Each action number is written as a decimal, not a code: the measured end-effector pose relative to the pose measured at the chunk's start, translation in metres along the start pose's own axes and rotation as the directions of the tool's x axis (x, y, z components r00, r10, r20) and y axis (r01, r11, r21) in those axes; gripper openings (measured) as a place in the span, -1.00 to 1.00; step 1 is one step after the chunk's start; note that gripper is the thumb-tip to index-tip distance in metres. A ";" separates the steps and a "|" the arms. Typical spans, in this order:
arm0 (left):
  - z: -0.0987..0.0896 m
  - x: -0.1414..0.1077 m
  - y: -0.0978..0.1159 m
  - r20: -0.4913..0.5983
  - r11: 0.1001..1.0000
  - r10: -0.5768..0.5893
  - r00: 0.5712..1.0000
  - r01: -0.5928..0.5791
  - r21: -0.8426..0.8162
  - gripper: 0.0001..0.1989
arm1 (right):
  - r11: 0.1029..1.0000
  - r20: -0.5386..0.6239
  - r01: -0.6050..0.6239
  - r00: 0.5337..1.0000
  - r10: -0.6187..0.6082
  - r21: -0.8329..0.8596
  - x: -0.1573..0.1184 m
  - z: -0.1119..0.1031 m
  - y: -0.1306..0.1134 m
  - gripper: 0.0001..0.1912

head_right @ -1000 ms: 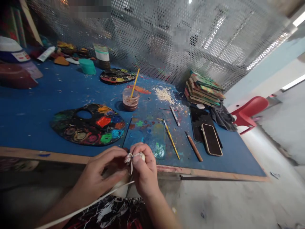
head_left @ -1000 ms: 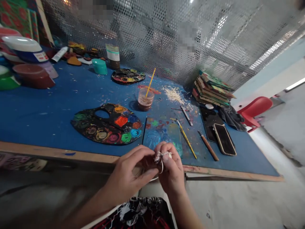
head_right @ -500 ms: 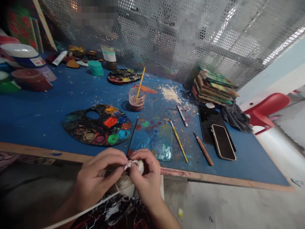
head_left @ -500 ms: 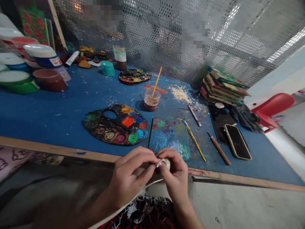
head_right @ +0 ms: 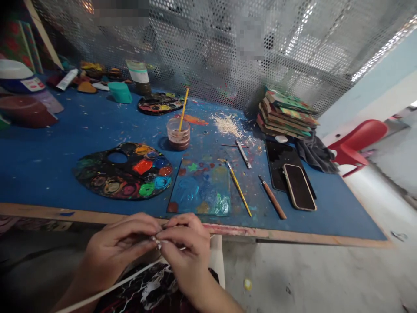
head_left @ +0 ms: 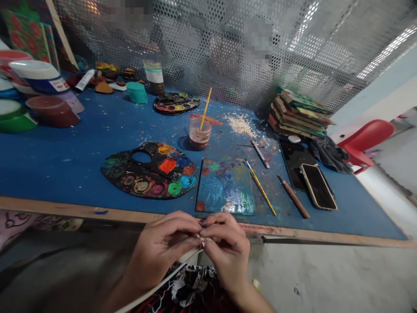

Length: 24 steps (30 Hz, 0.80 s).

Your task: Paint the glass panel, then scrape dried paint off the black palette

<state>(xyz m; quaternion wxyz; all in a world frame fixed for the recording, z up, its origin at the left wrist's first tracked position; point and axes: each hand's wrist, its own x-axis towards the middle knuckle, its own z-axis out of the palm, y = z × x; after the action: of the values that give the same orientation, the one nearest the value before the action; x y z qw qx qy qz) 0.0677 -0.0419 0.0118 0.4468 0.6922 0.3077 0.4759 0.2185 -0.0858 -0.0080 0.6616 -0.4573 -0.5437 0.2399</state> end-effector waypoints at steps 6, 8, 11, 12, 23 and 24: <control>-0.002 0.008 -0.003 0.128 0.950 -0.168 0.978 0.195 -0.246 -0.80 | 0.963 0.003 -0.156 0.987 0.159 0.220 -0.003 0.002 0.000 -0.82; -0.002 0.009 -0.007 0.209 0.917 -0.204 0.956 0.261 -0.301 -0.69 | 0.953 0.064 -0.159 0.987 0.148 0.257 -0.002 0.001 0.001 -0.80; 0.001 0.008 -0.011 0.236 0.901 -0.227 0.945 0.295 -0.317 -0.68 | 0.965 0.078 -0.145 0.988 0.131 0.217 -0.001 -0.002 0.004 -0.79; 0.003 0.007 -0.011 0.206 0.909 -0.228 0.952 0.284 -0.307 -0.74 | 0.977 0.058 -0.130 0.991 0.122 0.167 -0.001 -0.003 0.004 -0.81; -0.009 0.002 -0.009 0.216 0.916 0.209 0.954 -0.268 0.299 -0.70 | 0.856 0.235 0.355 0.930 -0.282 -0.376 0.035 -0.068 -0.012 -0.61; -0.012 0.004 -0.010 0.154 0.901 0.202 0.967 -0.246 0.358 -0.66 | 0.772 0.112 0.335 0.938 -0.329 -0.541 0.053 -0.086 -0.010 -0.58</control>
<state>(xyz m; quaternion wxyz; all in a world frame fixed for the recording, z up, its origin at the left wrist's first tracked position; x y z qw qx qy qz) 0.0574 -0.0307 0.0060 0.2657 0.8212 0.2852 0.4167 0.3132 -0.0771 0.0276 0.5301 -0.5238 -0.6653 -0.0449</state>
